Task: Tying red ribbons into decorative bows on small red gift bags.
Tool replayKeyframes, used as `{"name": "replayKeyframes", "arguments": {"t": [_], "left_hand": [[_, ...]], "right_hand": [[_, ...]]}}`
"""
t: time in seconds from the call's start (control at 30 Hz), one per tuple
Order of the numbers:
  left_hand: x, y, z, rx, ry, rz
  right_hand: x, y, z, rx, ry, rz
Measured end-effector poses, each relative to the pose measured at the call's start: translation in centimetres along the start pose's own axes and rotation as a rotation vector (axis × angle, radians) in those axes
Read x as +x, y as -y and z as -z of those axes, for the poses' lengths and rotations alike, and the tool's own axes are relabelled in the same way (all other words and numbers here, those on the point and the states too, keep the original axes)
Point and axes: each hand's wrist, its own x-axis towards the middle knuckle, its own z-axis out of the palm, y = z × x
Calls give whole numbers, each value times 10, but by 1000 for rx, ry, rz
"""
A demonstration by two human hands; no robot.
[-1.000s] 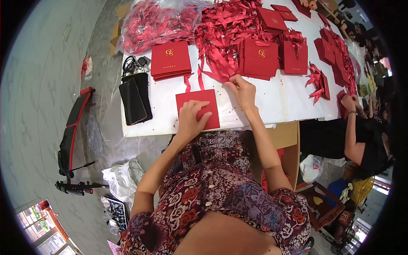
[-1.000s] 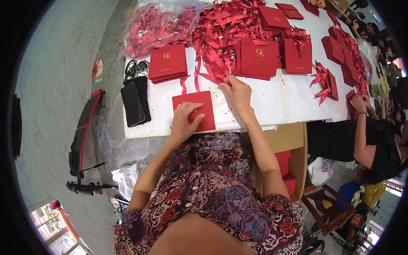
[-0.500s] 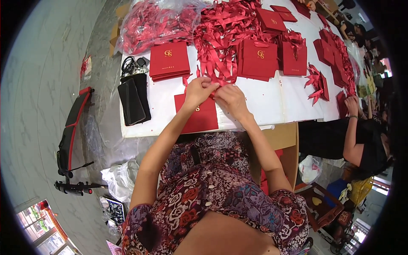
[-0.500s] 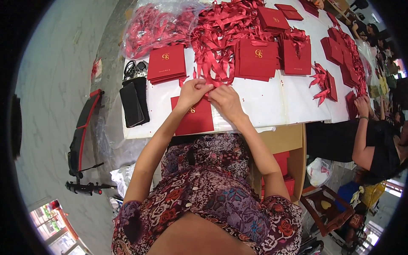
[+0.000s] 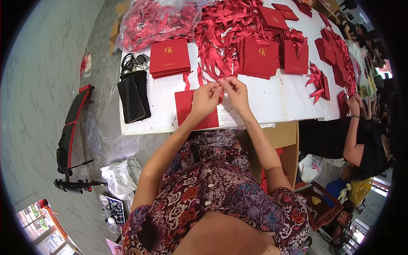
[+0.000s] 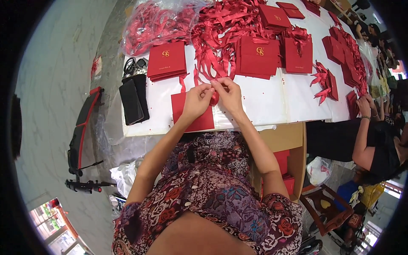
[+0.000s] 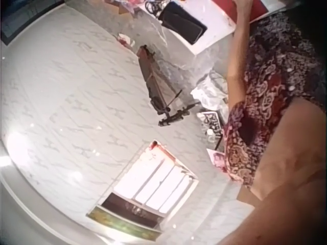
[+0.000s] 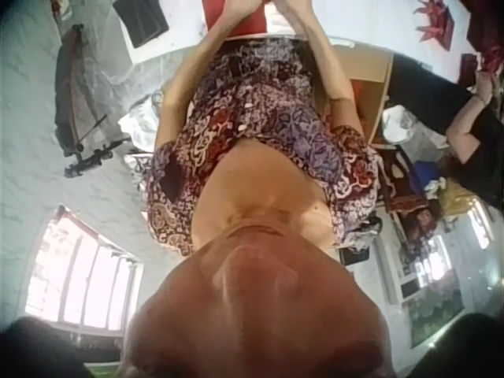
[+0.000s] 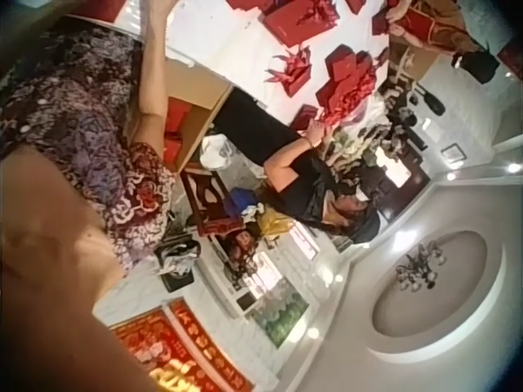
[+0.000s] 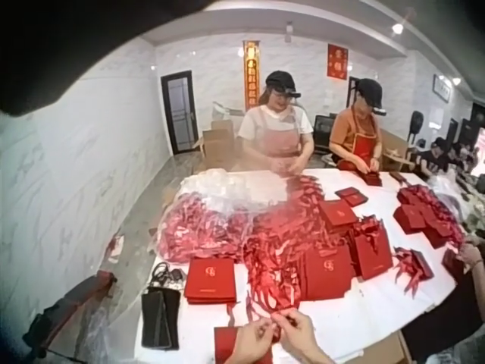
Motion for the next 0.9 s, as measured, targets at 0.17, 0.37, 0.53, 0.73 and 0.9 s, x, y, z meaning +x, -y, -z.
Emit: {"name": "replayKeyframes", "arguments": {"t": [0.17, 0.37, 0.53, 0.73, 0.9], "left_hand": [[-12, 7, 12, 171, -178, -389], [-23, 30, 43, 715, -195, -356], [-20, 39, 43, 763, -151, -343], [-17, 41, 44, 700, -170, -361], [-15, 43, 44, 685, -104, -326]], "right_hand": [[-17, 31, 24, 488, 10, -44], [-43, 86, 83, 498, 266, -159], [-49, 88, 90, 393, 771, -231], [-28, 110, 82, 926, 1175, 338], [-30, 95, 76, 244, 563, -22]]}}
